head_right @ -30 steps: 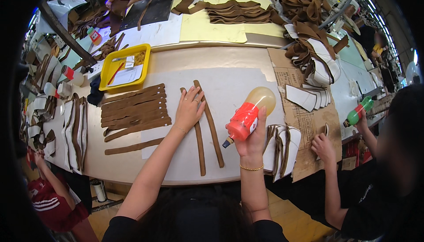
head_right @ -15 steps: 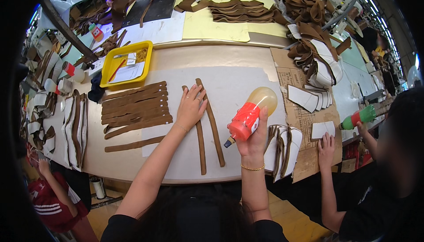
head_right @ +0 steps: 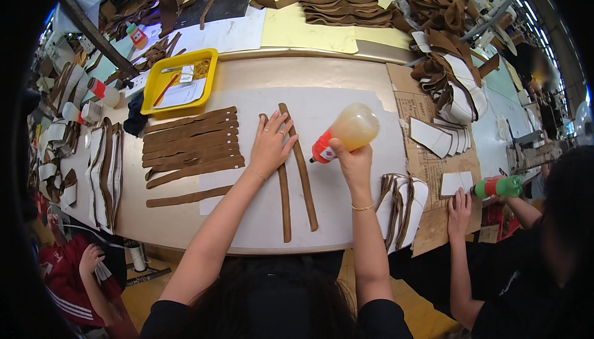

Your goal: The person applies glue from a squeeze bottle onto brown leather strips and a folded leather piece on a worktable. They handle the strips and folded piece by hand, aligning and pressing them together. Other workers are visible in the background at separate stations.

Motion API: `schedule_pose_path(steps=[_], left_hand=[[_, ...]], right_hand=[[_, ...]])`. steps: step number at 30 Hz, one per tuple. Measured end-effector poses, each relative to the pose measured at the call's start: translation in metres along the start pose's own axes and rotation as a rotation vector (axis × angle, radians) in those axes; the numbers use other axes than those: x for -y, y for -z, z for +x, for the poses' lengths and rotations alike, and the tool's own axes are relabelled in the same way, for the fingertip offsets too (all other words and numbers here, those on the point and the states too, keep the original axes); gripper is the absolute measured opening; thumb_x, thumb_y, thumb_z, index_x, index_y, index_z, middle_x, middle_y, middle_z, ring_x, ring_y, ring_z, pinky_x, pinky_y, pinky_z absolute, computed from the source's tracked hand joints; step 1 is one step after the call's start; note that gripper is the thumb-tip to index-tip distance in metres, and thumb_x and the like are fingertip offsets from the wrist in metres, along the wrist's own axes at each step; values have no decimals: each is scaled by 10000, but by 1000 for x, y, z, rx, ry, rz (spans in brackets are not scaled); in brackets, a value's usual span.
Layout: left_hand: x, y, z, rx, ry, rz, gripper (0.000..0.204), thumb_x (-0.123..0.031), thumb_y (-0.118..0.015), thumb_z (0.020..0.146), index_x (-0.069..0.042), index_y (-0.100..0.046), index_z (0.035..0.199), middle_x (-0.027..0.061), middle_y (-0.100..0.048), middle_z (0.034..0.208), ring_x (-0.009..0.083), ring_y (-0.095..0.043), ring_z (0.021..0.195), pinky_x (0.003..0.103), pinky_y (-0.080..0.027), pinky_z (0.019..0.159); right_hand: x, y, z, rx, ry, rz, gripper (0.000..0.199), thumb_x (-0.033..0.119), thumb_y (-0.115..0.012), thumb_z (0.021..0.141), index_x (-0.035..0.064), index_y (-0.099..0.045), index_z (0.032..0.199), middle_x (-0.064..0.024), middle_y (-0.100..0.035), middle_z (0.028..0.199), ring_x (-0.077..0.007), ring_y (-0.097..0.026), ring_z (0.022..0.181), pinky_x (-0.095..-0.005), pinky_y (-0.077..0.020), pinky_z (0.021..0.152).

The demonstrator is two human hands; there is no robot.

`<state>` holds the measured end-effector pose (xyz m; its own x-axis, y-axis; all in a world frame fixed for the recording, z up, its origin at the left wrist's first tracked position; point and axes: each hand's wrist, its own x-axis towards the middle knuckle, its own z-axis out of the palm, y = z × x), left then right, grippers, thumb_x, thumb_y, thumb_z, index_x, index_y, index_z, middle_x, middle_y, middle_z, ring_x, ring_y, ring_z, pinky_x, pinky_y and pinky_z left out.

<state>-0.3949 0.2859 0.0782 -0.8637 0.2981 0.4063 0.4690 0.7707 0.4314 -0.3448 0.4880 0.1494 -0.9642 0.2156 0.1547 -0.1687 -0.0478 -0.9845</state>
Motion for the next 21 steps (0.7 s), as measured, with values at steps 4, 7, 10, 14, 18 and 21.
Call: schedule_pose_path(steps=[4, 7, 10, 14, 18, 21], left_hand=[[-2, 1, 1, 5, 4, -7, 411, -303, -612, 897, -31, -611, 1205, 134, -514, 1347, 294, -379, 1346, 499, -211, 1148], [-3, 3, 1, -5, 10, -16, 434, -325, -625, 882, -31, -612, 1201, 131, -504, 1352, 297, -373, 1348, 505, -213, 1145], [-3, 5, 0, 6, 10, -9, 467, -344, -643, 863, -31, -606, 1207, 130, -495, 1360, 301, -364, 1352, 510, -209, 1146], [-2, 7, 1, 26, 16, 0, 509, -346, -671, 836, -33, -593, 1229, 130, -494, 1362, 301, -351, 1359, 510, -198, 1152], [-4, 8, 1, 60, 46, -30, 520, -245, -700, 797, -63, -570, 1267, 114, -470, 1389, 291, -340, 1371, 492, -187, 1163], [-4, 9, 1, 62, 45, -31, 530, -244, -703, 794, -65, -566, 1274, 114, -470, 1390, 292, -340, 1371, 493, -187, 1163]], right_hand=[[-11, -21, 9, 1, 44, -221, 417, 354, -794, 789, -9, -671, 955, -42, -689, 842, -110, -619, 754, -259, -503, 669], [-13, -32, 12, 19, 65, -302, 409, 340, -804, 778, -11, -672, 940, -63, -696, 818, -119, -639, 742, -268, -515, 663], [-16, -39, 14, 45, 106, -375, 404, 328, -815, 762, -14, -669, 922, -84, -699, 798, -132, -656, 714, -278, -525, 641], [-16, -45, 14, 64, 133, -462, 408, 323, -826, 743, -13, -662, 907, -93, -698, 779, -150, -672, 657, -281, -534, 597], [-11, -49, 13, 90, 103, -496, 429, 374, -798, 775, -10, -682, 926, -71, -696, 780, -136, -643, 702, -276, -510, 641], [-14, -48, 13, 92, 158, -518, 431, 387, -798, 772, -6, -688, 910, -68, -694, 766, -137, -643, 691, -279, -511, 635]])
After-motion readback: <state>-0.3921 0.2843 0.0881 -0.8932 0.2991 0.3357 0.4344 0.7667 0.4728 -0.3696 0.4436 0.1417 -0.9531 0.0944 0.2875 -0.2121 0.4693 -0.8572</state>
